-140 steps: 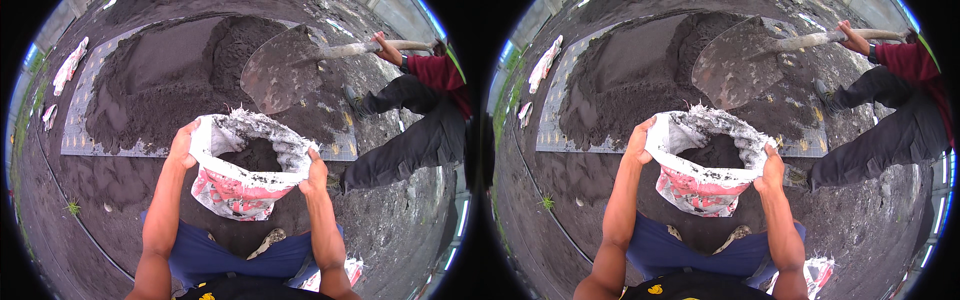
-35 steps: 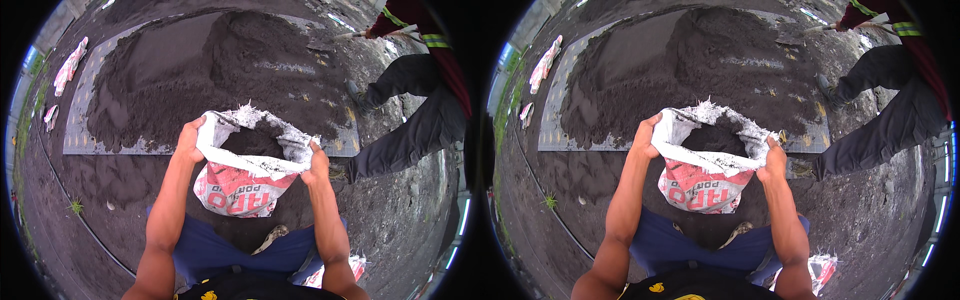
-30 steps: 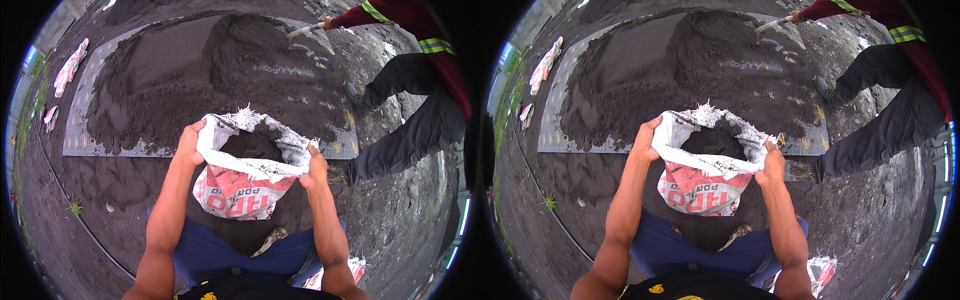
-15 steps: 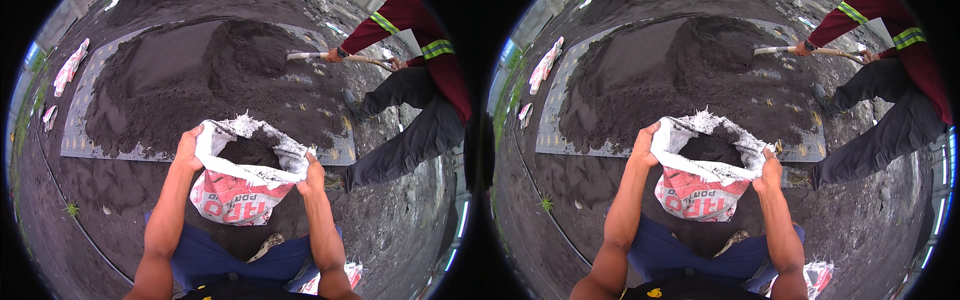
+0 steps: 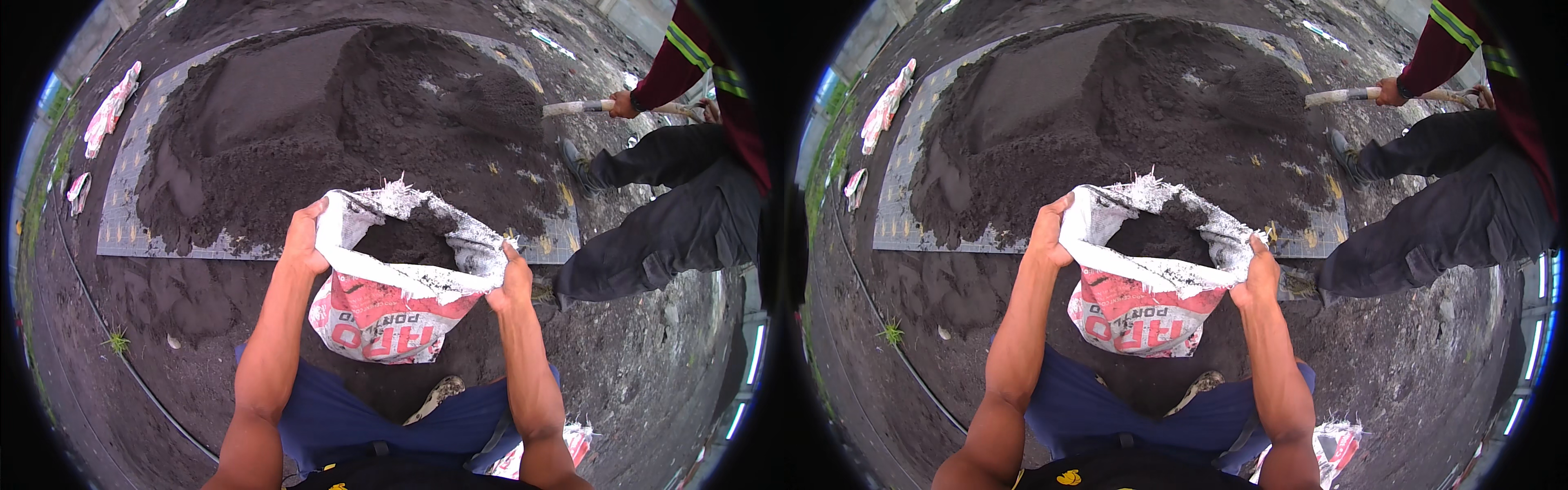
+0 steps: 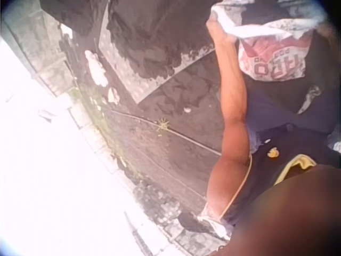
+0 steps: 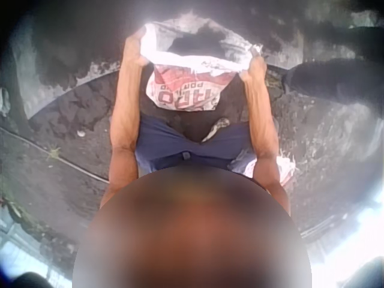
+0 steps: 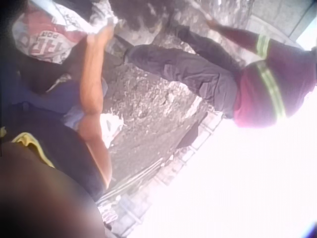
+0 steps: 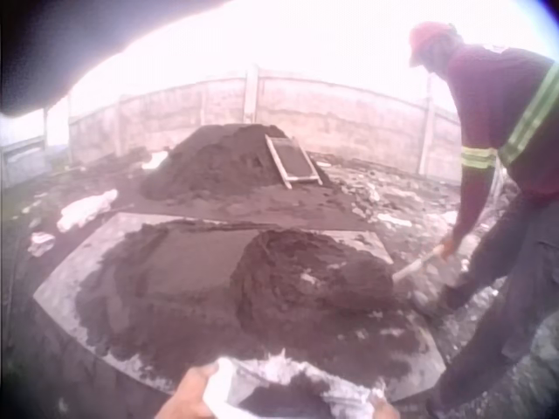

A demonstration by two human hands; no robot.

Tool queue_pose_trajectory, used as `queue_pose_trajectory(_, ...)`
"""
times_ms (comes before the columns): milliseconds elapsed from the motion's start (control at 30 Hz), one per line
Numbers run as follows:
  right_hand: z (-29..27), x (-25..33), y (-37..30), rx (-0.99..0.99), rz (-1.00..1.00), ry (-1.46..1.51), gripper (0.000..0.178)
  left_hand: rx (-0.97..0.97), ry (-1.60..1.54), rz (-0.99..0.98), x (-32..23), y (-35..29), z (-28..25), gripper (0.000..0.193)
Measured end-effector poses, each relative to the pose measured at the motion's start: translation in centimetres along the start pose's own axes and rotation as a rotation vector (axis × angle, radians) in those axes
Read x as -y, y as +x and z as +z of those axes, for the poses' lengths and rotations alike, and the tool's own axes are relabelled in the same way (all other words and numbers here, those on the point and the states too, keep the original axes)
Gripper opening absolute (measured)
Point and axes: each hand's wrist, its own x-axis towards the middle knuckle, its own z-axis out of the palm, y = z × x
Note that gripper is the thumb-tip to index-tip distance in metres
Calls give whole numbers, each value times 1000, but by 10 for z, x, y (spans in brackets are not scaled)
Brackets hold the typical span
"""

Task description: The person holds open sacks while a coworker shovels dark soil into them. The person repeatedly positions and stabilizes the sacks, then sets filled sacks aside on the ground.

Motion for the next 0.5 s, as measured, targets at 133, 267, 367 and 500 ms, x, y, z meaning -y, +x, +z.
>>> queue_pose_trajectory(133, -8, 0, 8, 2, 16, 63, 32, -18, -18, 3, 0, -1, 1, 39)
queue_pose_trajectory(267, -16, 2, 16, 6, 37, 78, 31, -5, -41, 3, -1, 3, -4, 40)
queue_pose_trajectory(367, -20, 2, 19, -18, 44, 39, 35, -17, -37, -20, -5, 6, -9, 39)
queue_pose_trajectory(500, -21, 2, 17, -22, 8, 38, 29, -18, -61, -67, -14, 5, -15, 38)
